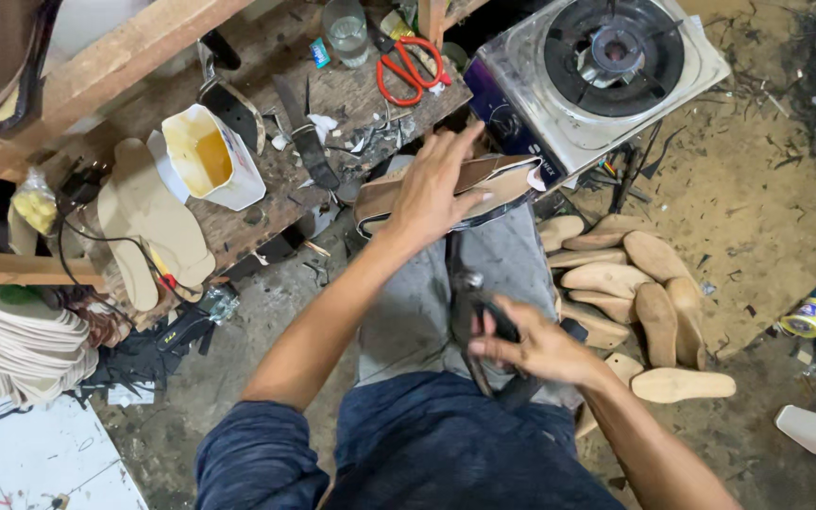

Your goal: The person sits on the floor and uses a curved metal tool to scrape and shape the edges of a shoe sole. They then use scissors to trim excess material from the sole. Finally, they fit the shoe upper onto the prepared sole and press the edges together.

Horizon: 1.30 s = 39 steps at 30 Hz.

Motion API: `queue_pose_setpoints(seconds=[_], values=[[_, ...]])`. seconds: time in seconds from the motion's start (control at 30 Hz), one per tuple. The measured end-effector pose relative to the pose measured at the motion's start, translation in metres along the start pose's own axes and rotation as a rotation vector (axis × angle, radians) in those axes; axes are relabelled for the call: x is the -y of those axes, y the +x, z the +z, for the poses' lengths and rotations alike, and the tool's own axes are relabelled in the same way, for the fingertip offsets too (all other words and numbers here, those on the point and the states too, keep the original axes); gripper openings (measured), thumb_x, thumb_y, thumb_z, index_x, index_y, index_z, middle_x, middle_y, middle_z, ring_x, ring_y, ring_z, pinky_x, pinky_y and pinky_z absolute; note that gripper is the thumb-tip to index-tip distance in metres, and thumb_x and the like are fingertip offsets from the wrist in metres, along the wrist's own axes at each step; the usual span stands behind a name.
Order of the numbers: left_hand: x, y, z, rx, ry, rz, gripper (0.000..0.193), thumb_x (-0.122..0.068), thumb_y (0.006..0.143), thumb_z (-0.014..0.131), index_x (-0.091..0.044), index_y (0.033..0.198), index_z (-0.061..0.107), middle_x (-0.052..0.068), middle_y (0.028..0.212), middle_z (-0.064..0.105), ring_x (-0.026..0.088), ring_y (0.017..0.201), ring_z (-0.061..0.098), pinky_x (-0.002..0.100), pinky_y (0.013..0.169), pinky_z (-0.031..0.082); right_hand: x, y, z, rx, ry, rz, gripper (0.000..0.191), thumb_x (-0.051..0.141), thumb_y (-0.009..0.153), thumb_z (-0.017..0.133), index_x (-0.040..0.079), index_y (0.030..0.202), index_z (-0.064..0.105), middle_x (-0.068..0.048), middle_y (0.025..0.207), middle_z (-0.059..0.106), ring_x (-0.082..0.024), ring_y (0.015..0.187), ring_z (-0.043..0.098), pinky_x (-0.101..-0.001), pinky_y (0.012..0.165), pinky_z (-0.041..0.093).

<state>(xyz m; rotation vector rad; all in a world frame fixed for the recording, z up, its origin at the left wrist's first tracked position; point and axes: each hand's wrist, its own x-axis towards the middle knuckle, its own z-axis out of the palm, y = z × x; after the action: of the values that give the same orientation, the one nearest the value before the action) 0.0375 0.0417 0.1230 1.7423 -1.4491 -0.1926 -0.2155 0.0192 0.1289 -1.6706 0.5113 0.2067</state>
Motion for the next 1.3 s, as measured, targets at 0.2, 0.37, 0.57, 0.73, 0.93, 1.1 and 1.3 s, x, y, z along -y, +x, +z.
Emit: queue_pose_setpoints(seconds=[0.2, 0.37, 0.57, 0.73, 0.93, 1.1, 1.3], values=[[0.006, -0.008, 0.006, 0.047, -0.083, 0.131, 0.054, -0.011, 0.084, 0.079, 0.001, 0.135, 0.063, 0.017, 0.135, 0.064, 0.036, 0.128, 0.06, 0.045, 0.113, 0.043, 0.01, 0.03, -0.04, -0.358, 0.062, -0.184, 0.024, 0.012, 0.09, 0.06, 0.005, 0.114, 0.063, -0.005, 0.111, 0.069, -0.02, 0.105, 0.065, -0.0333, 0.094, 0.049], [-0.006, -0.037, 0.021, -0.093, 0.09, 0.167, 0.062, -0.003, 0.081, 0.075, 0.002, 0.14, 0.056, 0.02, 0.142, 0.06, 0.037, 0.137, 0.054, 0.046, 0.122, 0.037, 0.02, 0.033, -0.036, -0.395, -0.178, -0.071, 0.032, 0.013, 0.094, 0.065, 0.006, 0.125, 0.068, -0.011, 0.103, 0.067, -0.026, 0.102, 0.061, -0.0368, 0.093, 0.047], [-0.014, -0.043, 0.022, -0.092, 0.142, 0.185, 0.068, -0.001, 0.076, 0.073, 0.002, 0.141, 0.054, 0.021, 0.141, 0.06, 0.038, 0.137, 0.054, 0.049, 0.121, 0.035, 0.049, 0.012, -0.036, -0.437, -0.502, -0.002, 0.027, 0.021, 0.097, 0.063, 0.0, 0.112, 0.056, -0.022, 0.099, 0.066, -0.041, 0.098, 0.063, -0.0481, 0.084, 0.048], [0.003, -0.019, 0.006, -0.058, -0.081, 0.116, 0.058, -0.007, 0.086, 0.078, -0.003, 0.14, 0.057, 0.018, 0.141, 0.062, 0.037, 0.135, 0.058, 0.045, 0.12, 0.041, 0.05, 0.044, -0.036, -0.577, -0.559, -0.198, 0.02, 0.015, 0.1, 0.058, -0.004, 0.104, 0.051, -0.028, 0.093, 0.06, -0.048, 0.089, 0.058, -0.053, 0.079, 0.046], [0.015, -0.001, 0.007, -0.011, -0.106, 0.045, 0.06, -0.012, 0.083, 0.078, -0.003, 0.139, 0.059, 0.019, 0.138, 0.064, 0.04, 0.129, 0.06, 0.045, 0.109, 0.047, 0.035, 0.075, -0.041, -0.663, -0.504, -0.27, 0.022, 0.015, 0.105, 0.056, -0.005, 0.102, 0.047, -0.031, 0.091, 0.057, -0.051, 0.084, 0.055, -0.0546, 0.076, 0.045], [0.02, 0.02, 0.0, 0.242, -0.283, -0.138, 0.057, -0.02, 0.082, 0.076, -0.01, 0.136, 0.064, 0.014, 0.13, 0.07, 0.032, 0.12, 0.068, 0.039, 0.101, 0.051, 0.036, 0.067, -0.044, -0.582, -0.488, -0.077, 0.023, 0.016, 0.101, 0.057, -0.004, 0.107, 0.048, -0.033, 0.089, 0.063, -0.053, 0.089, 0.06, -0.0574, 0.075, 0.045], [0.017, 0.036, 0.009, 0.264, -0.242, -0.331, 0.041, -0.041, 0.093, 0.072, -0.018, 0.126, 0.074, 0.011, 0.111, 0.08, 0.024, 0.1, 0.078, 0.036, 0.087, 0.057, 0.042, 0.057, -0.058, -0.525, -0.569, -0.213, 0.022, 0.015, 0.1, 0.059, -0.004, 0.105, 0.05, -0.031, 0.091, 0.065, -0.053, 0.087, 0.062, -0.0566, 0.073, 0.047]])
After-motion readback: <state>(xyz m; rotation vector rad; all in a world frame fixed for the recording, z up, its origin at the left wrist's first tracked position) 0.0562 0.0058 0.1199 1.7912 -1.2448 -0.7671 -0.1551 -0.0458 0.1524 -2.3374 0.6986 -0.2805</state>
